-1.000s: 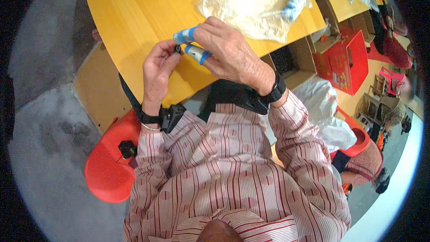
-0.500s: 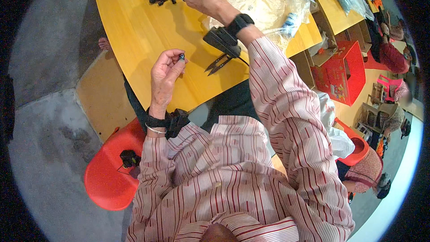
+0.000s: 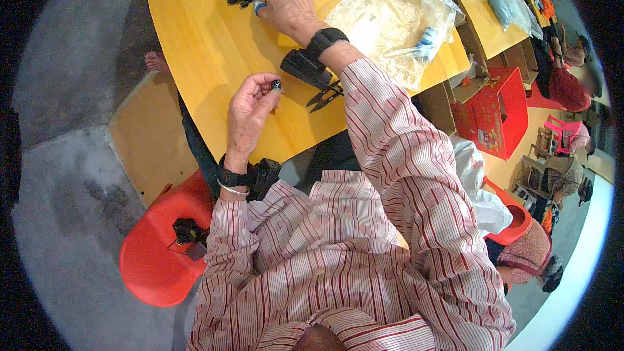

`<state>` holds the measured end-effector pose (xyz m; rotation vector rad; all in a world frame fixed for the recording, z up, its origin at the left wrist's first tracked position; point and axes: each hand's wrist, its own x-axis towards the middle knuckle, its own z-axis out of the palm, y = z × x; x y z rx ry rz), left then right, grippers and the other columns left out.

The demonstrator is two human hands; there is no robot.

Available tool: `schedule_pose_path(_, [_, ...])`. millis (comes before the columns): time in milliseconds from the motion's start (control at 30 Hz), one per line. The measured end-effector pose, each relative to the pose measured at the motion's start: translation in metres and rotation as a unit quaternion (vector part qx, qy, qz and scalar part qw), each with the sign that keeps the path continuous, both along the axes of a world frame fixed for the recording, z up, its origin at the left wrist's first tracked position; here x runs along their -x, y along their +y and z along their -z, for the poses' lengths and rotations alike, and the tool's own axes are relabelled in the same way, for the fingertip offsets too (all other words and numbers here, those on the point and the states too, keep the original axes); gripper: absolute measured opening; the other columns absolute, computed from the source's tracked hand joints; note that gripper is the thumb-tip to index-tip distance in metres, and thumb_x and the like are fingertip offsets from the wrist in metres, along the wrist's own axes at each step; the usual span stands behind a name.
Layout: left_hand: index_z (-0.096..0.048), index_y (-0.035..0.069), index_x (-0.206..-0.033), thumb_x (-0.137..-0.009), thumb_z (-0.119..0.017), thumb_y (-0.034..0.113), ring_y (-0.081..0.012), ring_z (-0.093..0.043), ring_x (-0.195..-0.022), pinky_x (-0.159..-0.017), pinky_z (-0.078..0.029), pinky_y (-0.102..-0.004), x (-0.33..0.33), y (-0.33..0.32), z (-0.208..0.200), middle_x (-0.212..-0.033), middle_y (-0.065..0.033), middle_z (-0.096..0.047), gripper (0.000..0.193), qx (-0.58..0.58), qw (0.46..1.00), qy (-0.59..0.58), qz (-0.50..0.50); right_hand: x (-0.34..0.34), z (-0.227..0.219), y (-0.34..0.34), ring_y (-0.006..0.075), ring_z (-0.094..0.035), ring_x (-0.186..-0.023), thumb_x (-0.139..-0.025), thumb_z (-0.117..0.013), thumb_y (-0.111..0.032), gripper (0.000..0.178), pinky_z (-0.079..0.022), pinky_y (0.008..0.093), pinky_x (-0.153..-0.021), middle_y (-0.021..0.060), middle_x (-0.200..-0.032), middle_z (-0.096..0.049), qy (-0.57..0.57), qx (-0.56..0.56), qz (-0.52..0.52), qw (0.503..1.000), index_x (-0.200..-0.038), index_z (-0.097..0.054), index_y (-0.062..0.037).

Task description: The person trims excess material from small black plastic components using shears and sorts the pieces on the table by hand.

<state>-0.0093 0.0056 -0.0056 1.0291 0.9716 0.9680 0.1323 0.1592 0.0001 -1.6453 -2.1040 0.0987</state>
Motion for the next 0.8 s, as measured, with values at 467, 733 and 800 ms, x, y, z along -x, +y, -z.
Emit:
schedule_pose_path(467, [-0.051,0.001,-0.109,-0.09,-0.056,0.008,-0.0095,-0.059,-0.079,-0.069,-0.047,-0.021,0.004,0.004,0.005,-0.088,-0.0076,-0.063,0.021,0.016,0.981,-0.138,-0.138,-0.016,-0.03,-0.093,0.0134,-0.06,-0.088,-0.082,-0.064,-0.012,0.039,-0.047,0.0255,-0.079,0.008,-0.096,-0.062,0.503,0.286,-0.085,0.811,-0.116,-0.052,0.0014])
schedule_pose_path(733, [-0.051,0.002,-0.109,-0.091,-0.054,0.004,-0.0081,-0.058,-0.082,-0.07,-0.047,-0.0212,-0.001,0.0,-0.001,-0.095,-0.0052,-0.061,0.018,0.015,0.961,-0.189,-0.2,0.006,-0.021,-0.131,0.0114,-0.056,-0.091,-0.085,-0.064,-0.008,0.037,-0.046,0.0272,-0.085,0.0034,-0.099,-0.06,0.552,0.305,-0.119,0.767,-0.119,-0.052,-0.0029])
schedule_pose_path(800, [-0.051,0.002,-0.109,-0.091,-0.054,0.004,-0.0075,-0.057,-0.082,-0.07,-0.046,-0.0207,0.0,-0.001,0.001,-0.095,-0.0043,-0.06,0.018,0.019,0.963,-0.179,-0.201,0.005,-0.017,-0.131,0.0105,-0.055,-0.091,-0.084,-0.064,-0.007,0.036,-0.047,0.0268,-0.085,0.0021,-0.098,-0.059,0.534,0.264,-0.116,0.794,-0.119,-0.053,-0.0044])
